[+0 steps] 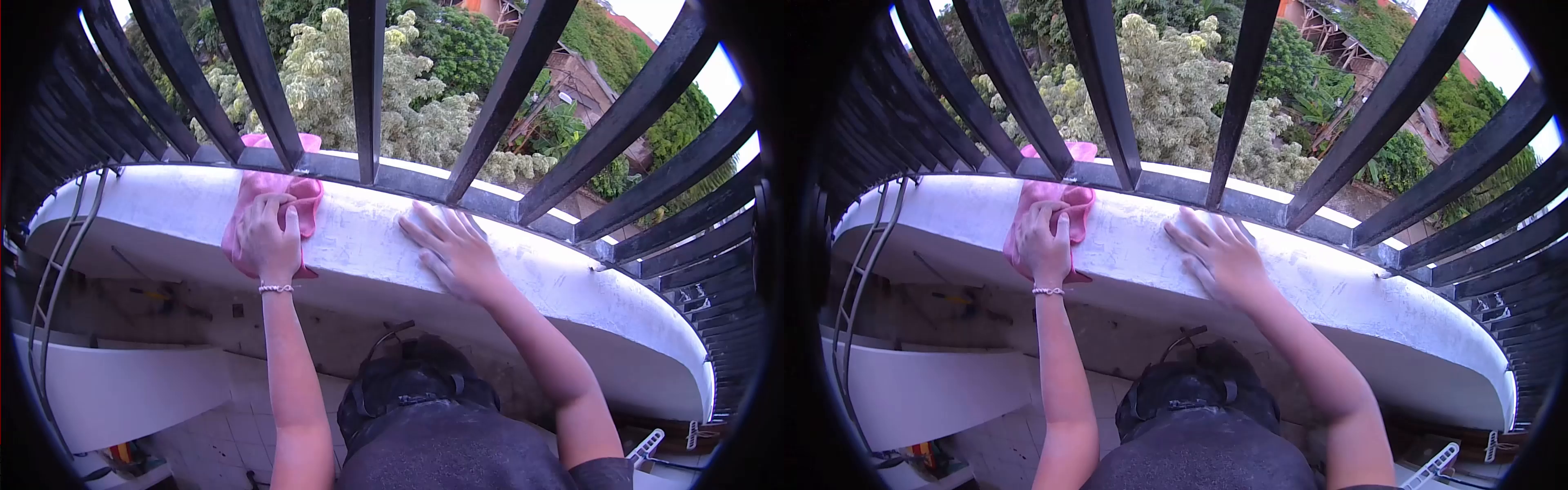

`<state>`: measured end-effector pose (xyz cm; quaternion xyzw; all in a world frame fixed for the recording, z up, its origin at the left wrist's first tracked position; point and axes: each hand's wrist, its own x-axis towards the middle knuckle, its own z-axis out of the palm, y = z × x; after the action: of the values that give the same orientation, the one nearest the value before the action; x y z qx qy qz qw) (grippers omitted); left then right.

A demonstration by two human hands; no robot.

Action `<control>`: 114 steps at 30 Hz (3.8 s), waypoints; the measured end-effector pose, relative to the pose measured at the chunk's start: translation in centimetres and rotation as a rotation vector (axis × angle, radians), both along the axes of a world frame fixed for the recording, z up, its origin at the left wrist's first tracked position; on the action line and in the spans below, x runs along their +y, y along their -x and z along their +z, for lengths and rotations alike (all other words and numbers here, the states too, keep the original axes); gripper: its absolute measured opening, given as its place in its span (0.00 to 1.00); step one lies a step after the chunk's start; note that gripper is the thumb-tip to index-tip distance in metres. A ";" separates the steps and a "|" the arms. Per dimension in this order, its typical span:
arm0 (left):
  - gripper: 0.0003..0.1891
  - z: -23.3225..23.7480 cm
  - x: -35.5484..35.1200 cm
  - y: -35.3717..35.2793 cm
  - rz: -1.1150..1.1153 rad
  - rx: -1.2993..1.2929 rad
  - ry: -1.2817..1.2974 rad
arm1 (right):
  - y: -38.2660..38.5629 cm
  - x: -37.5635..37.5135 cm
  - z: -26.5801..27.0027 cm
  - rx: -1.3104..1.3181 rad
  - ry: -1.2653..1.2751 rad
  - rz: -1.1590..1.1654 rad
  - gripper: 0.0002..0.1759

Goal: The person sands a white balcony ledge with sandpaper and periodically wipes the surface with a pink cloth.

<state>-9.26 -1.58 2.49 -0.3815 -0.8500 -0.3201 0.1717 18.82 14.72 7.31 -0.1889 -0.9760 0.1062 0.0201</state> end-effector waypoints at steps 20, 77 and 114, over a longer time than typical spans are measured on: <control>0.07 0.1 -0.2 0.2 0.008 0.022 -0.015 | 7.0 -2.8 -1.8 0.026 -0.012 -0.144 0.34; 0.10 -0.4 -0.4 0.5 -0.052 0.030 0.029 | -17.0 3.8 -2.4 -0.017 -0.021 -0.685 0.31; 0.30 -1.6 -0.7 1.9 0.037 0.136 0.458 | -19.3 1.8 -2.1 0.032 -0.106 -0.624 0.32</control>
<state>-11.20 -2.24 0.90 -0.4153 -0.8938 -0.0894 0.1436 38.11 16.53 5.22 -0.4762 -0.8747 0.0466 0.0768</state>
